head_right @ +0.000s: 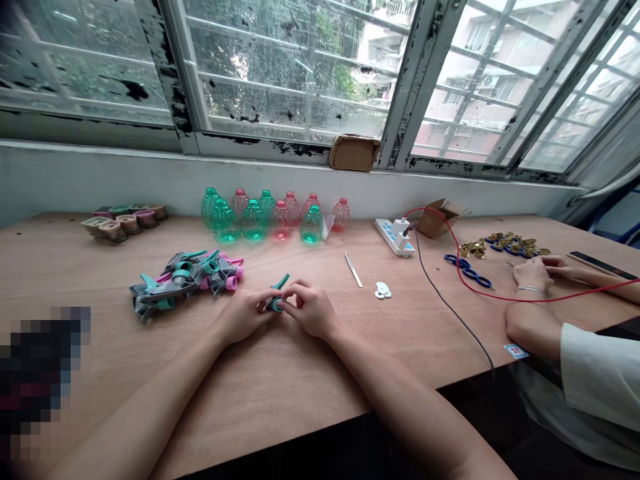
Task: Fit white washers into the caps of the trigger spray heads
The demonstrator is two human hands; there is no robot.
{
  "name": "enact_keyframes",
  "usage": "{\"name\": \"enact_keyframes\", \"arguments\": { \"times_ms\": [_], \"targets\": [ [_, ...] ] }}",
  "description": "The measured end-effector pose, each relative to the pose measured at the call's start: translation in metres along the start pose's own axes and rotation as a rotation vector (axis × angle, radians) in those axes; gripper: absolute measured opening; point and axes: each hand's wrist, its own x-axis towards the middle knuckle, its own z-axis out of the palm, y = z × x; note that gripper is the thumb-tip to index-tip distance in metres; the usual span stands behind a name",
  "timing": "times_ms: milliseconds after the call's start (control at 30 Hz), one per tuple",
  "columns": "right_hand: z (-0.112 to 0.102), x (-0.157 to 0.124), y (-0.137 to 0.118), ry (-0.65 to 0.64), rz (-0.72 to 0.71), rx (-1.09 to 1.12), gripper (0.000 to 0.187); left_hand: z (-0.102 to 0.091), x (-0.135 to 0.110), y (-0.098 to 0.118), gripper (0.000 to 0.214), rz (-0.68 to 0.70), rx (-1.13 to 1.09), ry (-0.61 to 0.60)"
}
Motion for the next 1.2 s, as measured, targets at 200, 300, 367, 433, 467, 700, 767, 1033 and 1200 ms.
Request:
{"name": "enact_keyframes", "arguments": {
  "times_ms": [200, 300, 367, 433, 467, 700, 767, 1033, 1200],
  "targets": [
    [-0.0009, 0.0017, -0.0007, 0.006, 0.02, 0.029, 0.012, -0.0001, 0.0005, 0.0006, 0.031, 0.041, -0.044, -0.012],
    [0.0004, 0.0014, -0.0003, 0.0, 0.063, 0.073, 0.014, 0.0007, 0.0, 0.0012, 0.031, 0.045, -0.05, 0.007],
    [0.002, 0.0007, 0.0005, -0.017, 0.103, 0.111, 0.015, 0.0007, -0.0007, 0.002, 0.029, 0.048, -0.057, 0.014],
    [0.0038, 0.0, 0.0014, -0.042, 0.135, 0.16, 0.016, -0.0003, -0.0014, 0.0033, 0.028, 0.058, -0.066, 0.012],
    [0.0045, -0.0002, 0.0017, -0.05, 0.146, 0.182, 0.016, -0.001, -0.0017, 0.004, 0.028, 0.064, -0.071, 0.011],
    [0.0038, 0.0007, -0.0007, -0.038, 0.127, 0.161, 0.014, -0.0031, -0.0028, 0.0061, 0.029, 0.054, -0.082, 0.009],
    [0.0029, 0.0009, -0.0021, -0.025, 0.1, 0.113, 0.012, -0.0021, -0.0027, 0.0056, 0.03, 0.05, -0.087, 0.014],
    [0.0051, 0.001, 0.0004, -0.053, 0.211, 0.199, 0.012, 0.0002, -0.0015, 0.006, 0.033, 0.044, -0.12, 0.021],
    [0.0053, 0.001, 0.0029, -0.099, 0.271, 0.28, 0.014, 0.0018, -0.0015, 0.0045, 0.034, 0.055, -0.112, 0.029]
  ]
}}
